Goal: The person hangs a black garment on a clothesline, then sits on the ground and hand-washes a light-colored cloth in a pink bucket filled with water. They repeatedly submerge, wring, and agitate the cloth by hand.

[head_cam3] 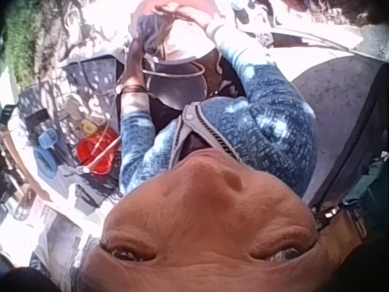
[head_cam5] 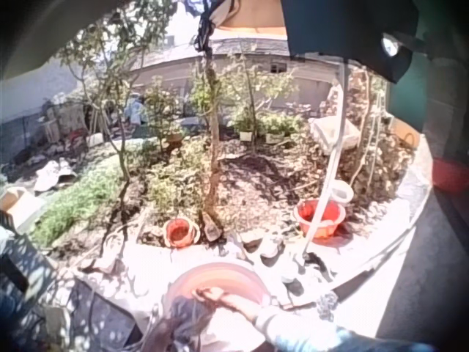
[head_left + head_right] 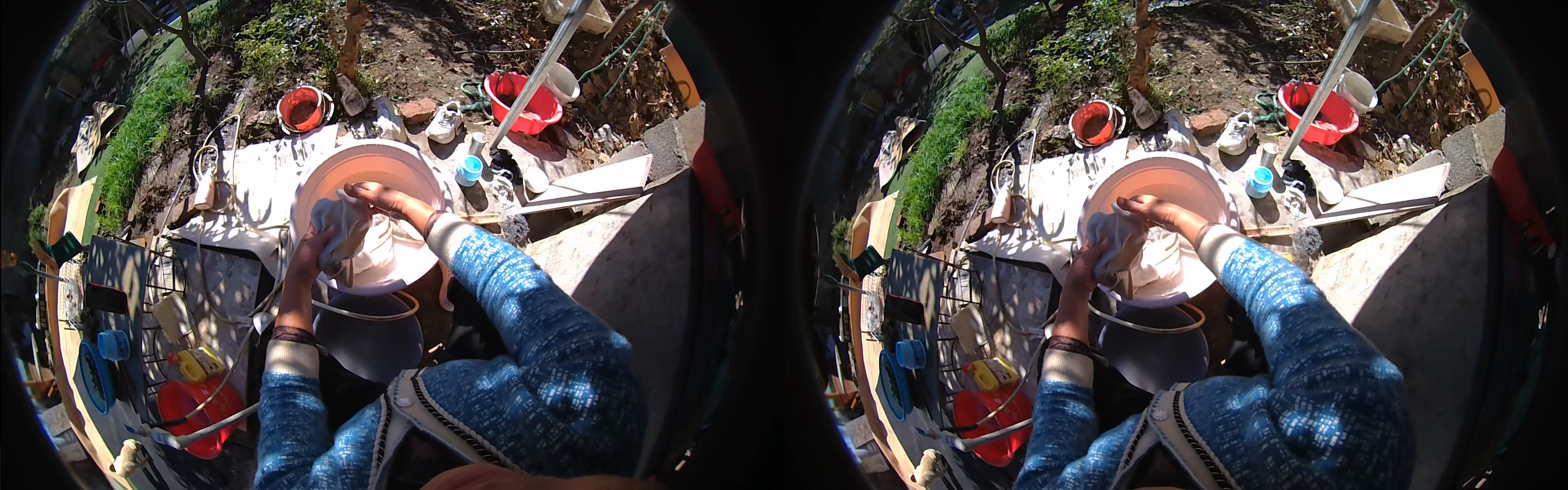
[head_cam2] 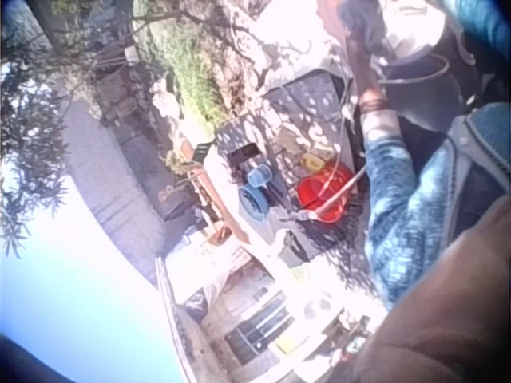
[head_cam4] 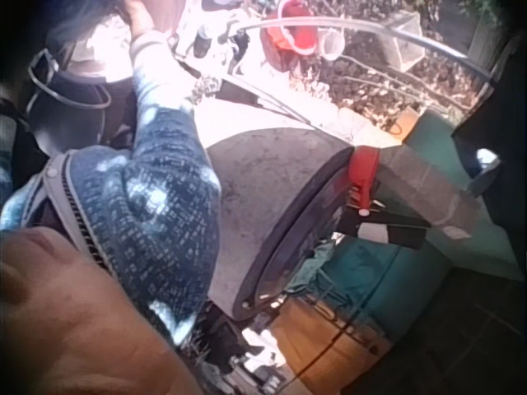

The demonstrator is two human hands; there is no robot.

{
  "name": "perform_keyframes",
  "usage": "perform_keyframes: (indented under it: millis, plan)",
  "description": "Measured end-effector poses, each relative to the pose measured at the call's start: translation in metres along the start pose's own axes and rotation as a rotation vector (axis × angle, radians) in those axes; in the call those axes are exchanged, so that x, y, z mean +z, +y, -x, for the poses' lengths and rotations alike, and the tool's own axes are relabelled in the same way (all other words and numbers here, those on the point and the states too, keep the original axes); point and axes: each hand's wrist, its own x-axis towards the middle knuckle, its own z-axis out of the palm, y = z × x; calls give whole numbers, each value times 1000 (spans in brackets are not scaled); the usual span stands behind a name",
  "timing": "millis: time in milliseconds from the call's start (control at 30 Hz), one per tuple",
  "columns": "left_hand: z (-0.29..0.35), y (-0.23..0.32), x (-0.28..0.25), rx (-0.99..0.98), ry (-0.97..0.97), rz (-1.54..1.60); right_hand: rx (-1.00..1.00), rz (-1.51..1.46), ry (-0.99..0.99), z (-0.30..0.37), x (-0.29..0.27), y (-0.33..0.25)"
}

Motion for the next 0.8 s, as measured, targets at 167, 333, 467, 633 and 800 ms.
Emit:
perform_keyframes:
  millis: [167, 333, 467, 633, 800]
  plan:
    - [-11, -8, -17, 139, 96, -144, -51, 327, -51, 14, 6, -11]
    - [-14, -16, -33, 168, 151, -348, -293, 1129, 18, 28, 16, -17]
    - [-9, -18, -48, 99, 116, -556, -243, 820, 176, 29, 28, -39]
    - [-11, -37, -55, 251, -5, -829, -153, 388, 73, 48, 40, -135]
    - [-18, -51, -52, 2, 117, -728, -480, 90, 28, 100, 45, -290]
